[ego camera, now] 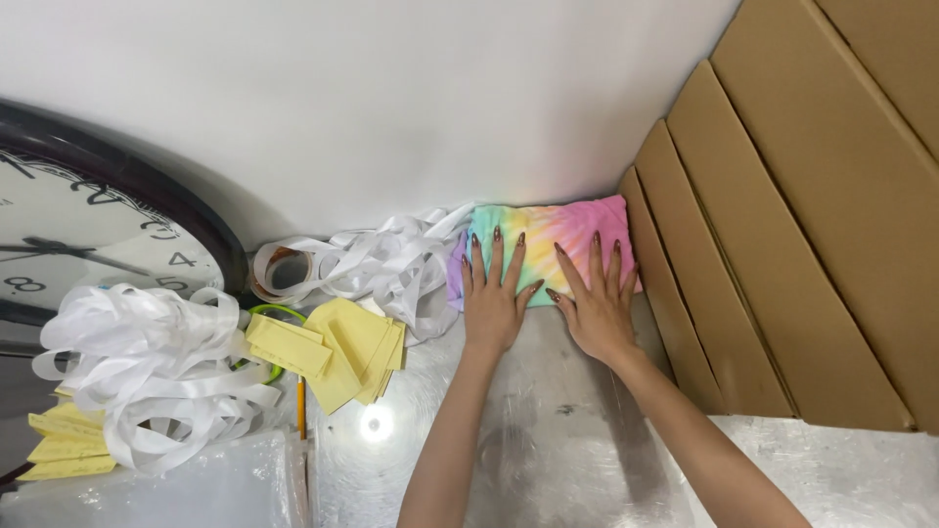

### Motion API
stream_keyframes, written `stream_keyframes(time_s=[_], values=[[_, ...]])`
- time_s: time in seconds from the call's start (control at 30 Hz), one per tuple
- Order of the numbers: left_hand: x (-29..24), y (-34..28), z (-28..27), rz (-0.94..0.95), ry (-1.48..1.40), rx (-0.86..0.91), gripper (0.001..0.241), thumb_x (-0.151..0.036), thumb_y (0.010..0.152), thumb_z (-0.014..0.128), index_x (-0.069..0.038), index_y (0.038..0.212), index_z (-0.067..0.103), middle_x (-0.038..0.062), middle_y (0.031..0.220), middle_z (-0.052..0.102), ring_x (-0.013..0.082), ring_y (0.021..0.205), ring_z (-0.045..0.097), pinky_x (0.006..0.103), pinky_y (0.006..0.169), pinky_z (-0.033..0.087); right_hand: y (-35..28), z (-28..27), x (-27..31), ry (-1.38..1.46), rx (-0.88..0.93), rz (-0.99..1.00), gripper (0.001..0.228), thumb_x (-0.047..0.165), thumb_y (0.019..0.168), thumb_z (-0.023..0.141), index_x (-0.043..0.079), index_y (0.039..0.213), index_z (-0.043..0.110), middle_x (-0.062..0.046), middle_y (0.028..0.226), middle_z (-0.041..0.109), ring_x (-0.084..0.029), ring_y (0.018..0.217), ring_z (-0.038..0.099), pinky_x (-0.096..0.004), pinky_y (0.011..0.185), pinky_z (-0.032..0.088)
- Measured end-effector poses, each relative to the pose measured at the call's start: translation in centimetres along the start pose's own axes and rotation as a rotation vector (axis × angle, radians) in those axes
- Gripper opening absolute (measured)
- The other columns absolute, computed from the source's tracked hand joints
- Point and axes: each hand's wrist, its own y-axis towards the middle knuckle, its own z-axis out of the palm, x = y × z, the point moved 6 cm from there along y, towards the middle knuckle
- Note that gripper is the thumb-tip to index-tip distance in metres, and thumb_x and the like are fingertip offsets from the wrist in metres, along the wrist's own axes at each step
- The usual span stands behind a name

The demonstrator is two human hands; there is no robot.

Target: The person picks up folded t-shirts from a metal table, unfolds them, places them on hangers, and hangs them on a clothing rack. The person handles several shirts, including a purple one, a navy one, a black one with a graphic, and a tie-dye one.

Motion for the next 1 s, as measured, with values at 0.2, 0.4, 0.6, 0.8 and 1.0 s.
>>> stream_keyframes(time_s=[0.2, 0.4, 0.6, 0.8, 1.0], values=[[-1.7, -0.1, -2.5, -0.065, -0.127, 0.129, 0.063, -0.031, 0.110, 0.058, -0.024, 0.170, 0.039, 0.020, 0.180, 0.023, 0.0479, 0.165, 0.013, 0.0642, 0.131, 0.014, -0.9, -3.1, 0.6, 0.241, 0.008, 0.089, 0.071, 0.032, 0.108, 0.060, 0.032, 0.173, 0.032, -0.025, 0.177, 0.021, -0.058, 0.159, 0.017, -0.076, 0.122, 0.019], [-6.5, -7.0, -5.6, -0.250, -0.533, 0.198, 0.019, -0.019, 0.097, 0.079, -0.020, 0.113, 0.068, 0.000, 0.107, 0.078, 0.0176, 0.107, 0.078, 0.0296, 0.083, 0.066, -11.1, -7.8, -0.6, 0.648, 0.158, 0.238, 0.037, 0.025, 0.108, 0.060, 0.022, 0.142, 0.075, -0.005, 0.144, 0.074, -0.029, 0.144, 0.060, -0.050, 0.120, 0.047], [-14.2, -12.8, -8.8, -0.298, -0.845, 0.195, 0.024, -0.009, 0.087, 0.089, -0.010, 0.095, 0.067, 0.007, 0.098, 0.085, 0.0199, 0.091, 0.083, 0.0274, 0.069, 0.066, -23.8, -21.0, -1.0, 0.757, 0.159, 0.388, 0.031, 0.017, 0.109, 0.062, 0.004, 0.131, 0.079, -0.020, 0.121, 0.083, -0.036, 0.119, 0.078, -0.049, 0.103, 0.061], [-29.0, -21.3, -11.8, -0.161, -1.044, 0.206, 0.024, 0.007, 0.089, 0.083, 0.002, 0.096, 0.060, 0.019, 0.101, 0.083, 0.0274, 0.086, 0.082, 0.0294, 0.069, 0.064, -40.3, -30.0, -5.7, 0.840, -0.099, 0.437, 0.025, 0.014, 0.109, 0.063, 0.002, 0.122, 0.081, -0.021, 0.113, 0.085, -0.035, 0.105, 0.083, -0.046, 0.097, 0.065], [-48.6, -33.0, -15.3, -0.003, -1.205, 0.394, 0.028, -0.002, 0.111, 0.045, -0.003, 0.139, 0.049, 0.021, 0.106, 0.080, 0.0226, 0.080, 0.080, 0.0267, 0.066, 0.059, -59.0, -36.6, -11.4, 0.892, -0.258, 0.576, 0.029, 0.012, 0.111, 0.057, -0.001, 0.124, 0.079, -0.023, 0.115, 0.085, -0.035, 0.101, 0.084, -0.048, 0.097, 0.065]])
